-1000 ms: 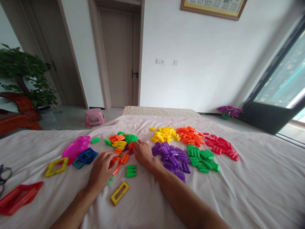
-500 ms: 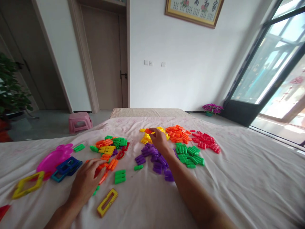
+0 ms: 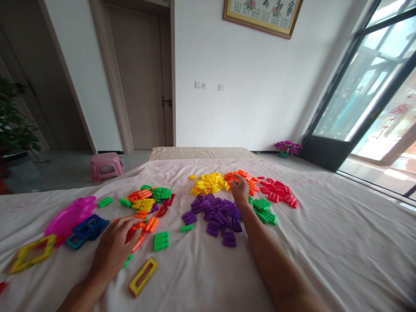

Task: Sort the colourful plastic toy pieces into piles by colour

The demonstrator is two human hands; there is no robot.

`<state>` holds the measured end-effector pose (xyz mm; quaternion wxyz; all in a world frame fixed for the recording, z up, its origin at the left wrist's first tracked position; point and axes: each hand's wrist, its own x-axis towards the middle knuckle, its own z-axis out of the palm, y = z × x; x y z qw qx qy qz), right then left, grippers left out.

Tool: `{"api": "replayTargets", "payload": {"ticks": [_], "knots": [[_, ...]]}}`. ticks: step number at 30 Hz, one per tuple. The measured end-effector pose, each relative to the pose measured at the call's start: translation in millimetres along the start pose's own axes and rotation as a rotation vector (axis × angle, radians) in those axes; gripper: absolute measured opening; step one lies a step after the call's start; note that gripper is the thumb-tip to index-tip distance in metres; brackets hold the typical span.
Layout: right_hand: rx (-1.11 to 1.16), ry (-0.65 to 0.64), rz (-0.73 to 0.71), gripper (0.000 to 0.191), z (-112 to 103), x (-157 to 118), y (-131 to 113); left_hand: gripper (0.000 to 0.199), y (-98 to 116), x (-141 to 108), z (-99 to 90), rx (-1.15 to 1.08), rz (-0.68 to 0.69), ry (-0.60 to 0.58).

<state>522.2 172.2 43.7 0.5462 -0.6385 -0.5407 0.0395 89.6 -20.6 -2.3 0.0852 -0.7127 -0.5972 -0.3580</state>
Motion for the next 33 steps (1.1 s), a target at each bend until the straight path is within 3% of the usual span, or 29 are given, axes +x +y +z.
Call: {"api": "replayTargets", "payload": {"ticks": [8,13,17,20,26,33], "knots": [[0.194,-0.303,-0.43,0.03,6,-62,-103,0.025,4,0,-3.6,-0.014,-0.043,-0.023],[0.225,-0.693,-0.702,0.036,-3,-123,-151,0.026,10,2,-7.5,-0.019,-0.071,-0.06],[0.183,-0.927,-0.894,0.034,-2,-164,-162,0.028,11,2,-8.5,-0.029,-0.079,-0.068],[0.161,-1.027,-0.979,0.033,2,-185,-163,0.028,11,2,-8.2,-0.036,-0.079,-0.059],[0.127,-1.049,-1.059,0.038,5,-203,-161,0.026,8,2,-6.1,-0.022,-0.066,-0.047],[0.129,-1.053,-1.221,0.028,5,-211,-159,0.025,7,1,-4.8,-0.004,-0.056,-0.042]]}}
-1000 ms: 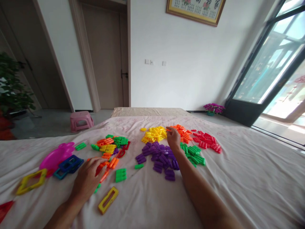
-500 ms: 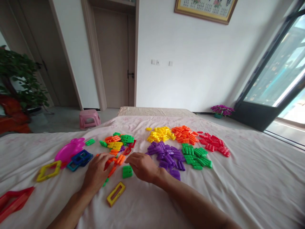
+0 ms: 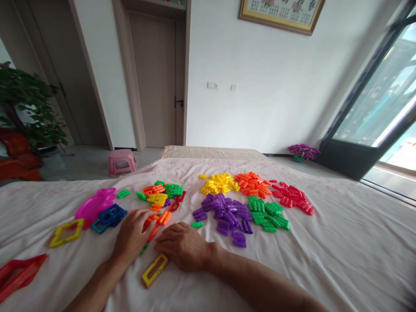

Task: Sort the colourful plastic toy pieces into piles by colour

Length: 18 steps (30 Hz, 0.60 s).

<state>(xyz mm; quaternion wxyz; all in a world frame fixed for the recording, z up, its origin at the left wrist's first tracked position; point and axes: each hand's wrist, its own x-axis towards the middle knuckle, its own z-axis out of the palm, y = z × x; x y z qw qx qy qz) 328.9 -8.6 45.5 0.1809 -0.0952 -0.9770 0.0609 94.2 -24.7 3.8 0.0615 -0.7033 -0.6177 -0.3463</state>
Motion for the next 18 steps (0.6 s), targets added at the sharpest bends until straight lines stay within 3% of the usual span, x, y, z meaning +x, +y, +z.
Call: {"api": "replayTargets", "payload": {"ticks": [5,11,15,18], "knots": [[0.039,-0.035,-0.104,0.036,2,1,-7,0.025,-1,0,1.0,0.008,0.012,0.011],[0.01,-0.008,-0.133,0.033,14,0,-5,0.024,1,0,0.1,-0.003,0.012,0.015],[-0.041,0.036,-0.077,0.036,11,-2,0,0.025,1,1,-0.5,-0.001,0.002,0.011],[-0.063,0.137,0.064,0.039,-6,-3,7,0.027,-1,1,-0.3,0.0,0.0,-0.009]]}}
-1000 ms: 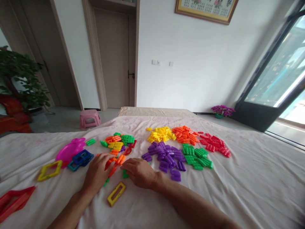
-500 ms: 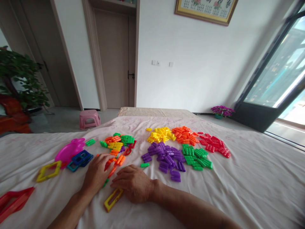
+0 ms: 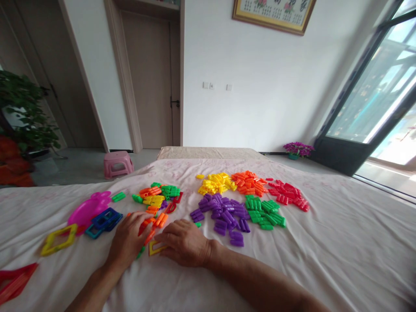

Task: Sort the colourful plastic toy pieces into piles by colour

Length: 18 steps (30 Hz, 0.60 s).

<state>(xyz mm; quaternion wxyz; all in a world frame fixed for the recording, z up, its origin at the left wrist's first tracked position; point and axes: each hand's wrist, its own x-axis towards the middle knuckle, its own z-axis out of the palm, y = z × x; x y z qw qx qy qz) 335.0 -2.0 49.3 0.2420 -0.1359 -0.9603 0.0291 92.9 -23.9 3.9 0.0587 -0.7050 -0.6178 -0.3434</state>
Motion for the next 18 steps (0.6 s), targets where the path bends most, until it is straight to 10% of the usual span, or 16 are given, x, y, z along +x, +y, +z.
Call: {"api": "replayTargets", "payload": {"ticks": [9,18], "knots": [[-0.011,0.373,0.65,0.031,-63,-15,83,0.029,-7,-2,5.8,0.003,0.031,0.022],[-0.086,0.695,0.968,0.036,-90,-79,175,0.029,-15,-2,9.9,-0.007,0.046,0.01]]}}
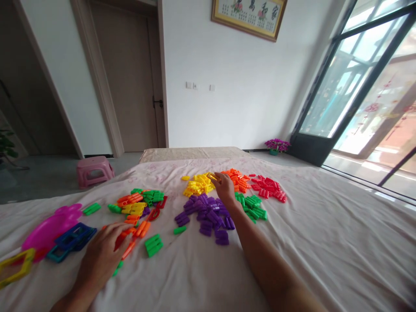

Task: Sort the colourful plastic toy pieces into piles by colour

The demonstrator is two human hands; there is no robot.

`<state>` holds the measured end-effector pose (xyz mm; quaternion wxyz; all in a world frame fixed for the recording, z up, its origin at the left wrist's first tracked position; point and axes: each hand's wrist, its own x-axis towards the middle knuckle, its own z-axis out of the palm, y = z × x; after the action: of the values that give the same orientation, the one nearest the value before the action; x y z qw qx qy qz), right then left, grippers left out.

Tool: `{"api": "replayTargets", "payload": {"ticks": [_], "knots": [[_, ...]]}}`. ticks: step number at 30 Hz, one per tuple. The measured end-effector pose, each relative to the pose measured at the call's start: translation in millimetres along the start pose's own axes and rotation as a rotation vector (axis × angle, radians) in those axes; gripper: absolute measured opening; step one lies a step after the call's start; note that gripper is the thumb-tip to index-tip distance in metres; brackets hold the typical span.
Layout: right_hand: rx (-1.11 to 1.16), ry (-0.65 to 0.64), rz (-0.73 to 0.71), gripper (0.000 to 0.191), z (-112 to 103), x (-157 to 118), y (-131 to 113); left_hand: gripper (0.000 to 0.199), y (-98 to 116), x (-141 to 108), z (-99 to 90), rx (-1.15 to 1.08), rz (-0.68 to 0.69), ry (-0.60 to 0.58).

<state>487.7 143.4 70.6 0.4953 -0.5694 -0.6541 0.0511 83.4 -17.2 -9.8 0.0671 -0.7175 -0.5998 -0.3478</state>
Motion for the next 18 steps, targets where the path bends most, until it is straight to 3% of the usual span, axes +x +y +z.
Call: {"api": "replayTargets", "payload": {"ticks": [7,12,14,18], "knots": [[0.044,0.058,-0.004,0.035,4,-2,15,0.03,0,0,-0.1,-0.003,0.001,0.009],[0.185,0.088,0.028,0.037,8,-4,1,0.03,1,1,-0.8,0.0,0.003,0.015],[0.313,-0.013,0.024,0.04,11,-10,-19,0.03,3,2,-1.4,-0.003,-0.011,0.015],[0.512,-0.475,-0.124,0.04,22,-40,-73,0.029,8,2,-4.7,-0.052,-0.055,0.018]]}}
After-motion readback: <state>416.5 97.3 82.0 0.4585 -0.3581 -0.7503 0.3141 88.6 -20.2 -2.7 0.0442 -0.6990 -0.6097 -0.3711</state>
